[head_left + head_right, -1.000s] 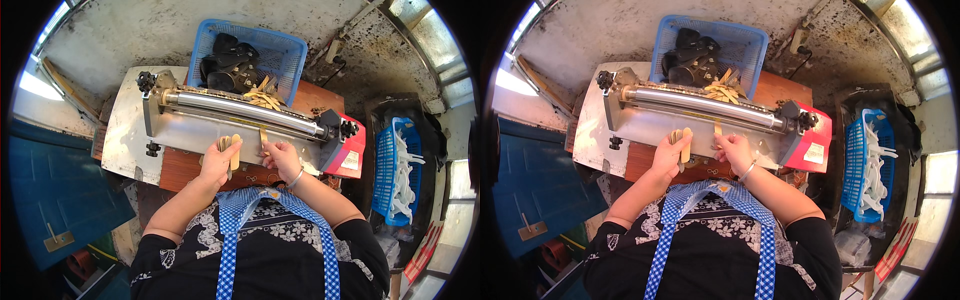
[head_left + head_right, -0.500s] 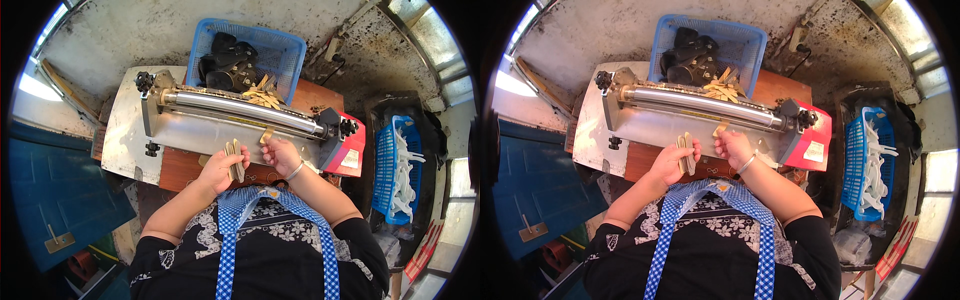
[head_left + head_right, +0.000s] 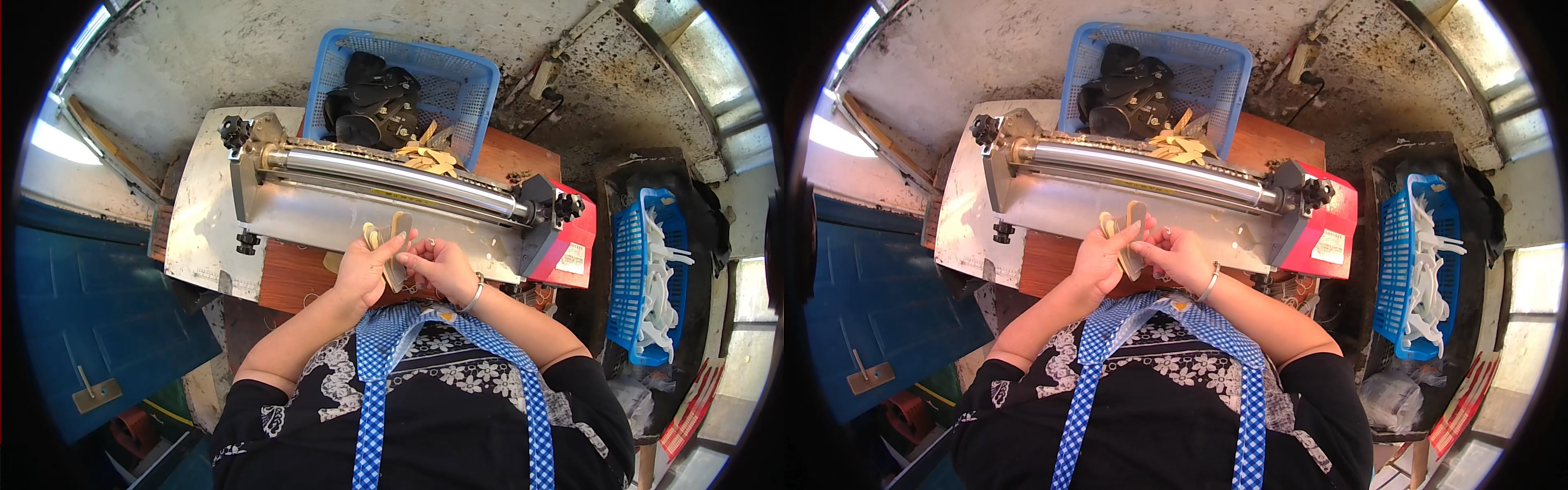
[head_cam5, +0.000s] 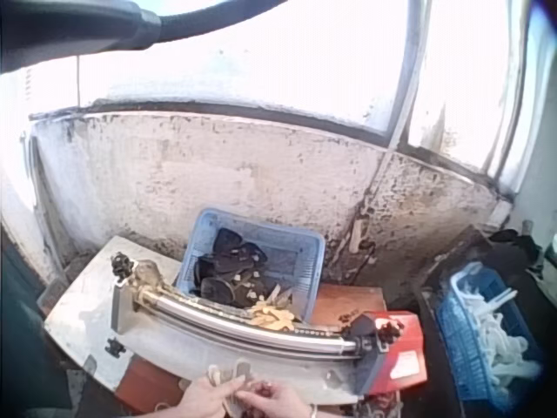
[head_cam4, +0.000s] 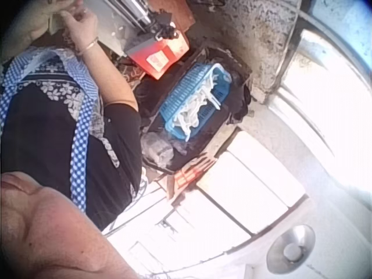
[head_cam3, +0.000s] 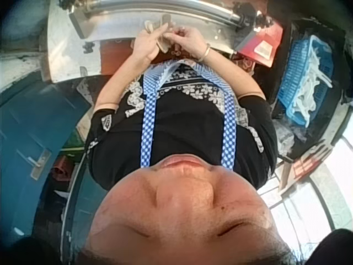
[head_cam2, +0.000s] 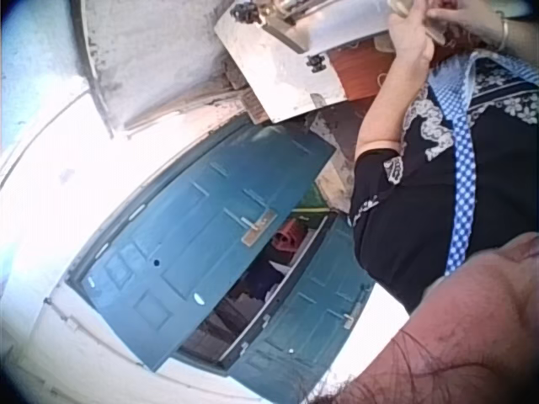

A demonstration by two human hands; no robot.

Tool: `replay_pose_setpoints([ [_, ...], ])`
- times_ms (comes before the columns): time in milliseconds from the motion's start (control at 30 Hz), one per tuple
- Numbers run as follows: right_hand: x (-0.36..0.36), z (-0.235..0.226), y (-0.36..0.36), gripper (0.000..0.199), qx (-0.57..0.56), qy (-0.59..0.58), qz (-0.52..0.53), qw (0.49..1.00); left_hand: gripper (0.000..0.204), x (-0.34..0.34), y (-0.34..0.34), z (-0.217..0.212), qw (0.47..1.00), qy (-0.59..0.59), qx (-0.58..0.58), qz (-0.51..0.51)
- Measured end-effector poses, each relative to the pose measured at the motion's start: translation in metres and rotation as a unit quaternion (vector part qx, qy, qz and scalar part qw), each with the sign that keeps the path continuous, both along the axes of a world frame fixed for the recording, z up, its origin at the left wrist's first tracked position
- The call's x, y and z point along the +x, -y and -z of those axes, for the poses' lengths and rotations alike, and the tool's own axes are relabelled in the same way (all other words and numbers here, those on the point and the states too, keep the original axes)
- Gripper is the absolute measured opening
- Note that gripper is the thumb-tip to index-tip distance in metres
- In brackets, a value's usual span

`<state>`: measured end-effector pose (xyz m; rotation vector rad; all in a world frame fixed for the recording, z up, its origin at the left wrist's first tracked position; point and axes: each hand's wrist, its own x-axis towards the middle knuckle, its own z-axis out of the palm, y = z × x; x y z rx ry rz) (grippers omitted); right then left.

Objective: Applying glue to small leather or synthetic shoe components using a roller machine.

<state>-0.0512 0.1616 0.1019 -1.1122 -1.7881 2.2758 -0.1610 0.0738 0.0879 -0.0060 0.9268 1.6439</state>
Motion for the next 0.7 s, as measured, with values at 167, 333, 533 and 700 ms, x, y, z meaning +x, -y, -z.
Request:
replay_pose_setpoints([
  [167,0.001,0.007,0.001,0.021,-0.006,-0.017,0.044,0.999,0.021,0.0,0.005,0.009,0.999,0.02,0.007,0.026],
  [333,0.009,0.003,-0.009,0.017,0.009,0.009,0.102,0.995,0.023,0.0,0.018,-0.009,0.992,0.023,-0.088,0.088],
  [533,0.008,0.016,-0.025,0.015,-0.05,0.009,0.187,0.981,0.021,0.005,0.042,0.0,0.967,-0.02,-0.034,0.25],
  [700,0.005,0.007,-0.017,0.019,-0.016,-0.024,0.087,0.996,0.021,-0.002,0.025,-0.004,0.989,-0.07,-0.094,0.089],
])
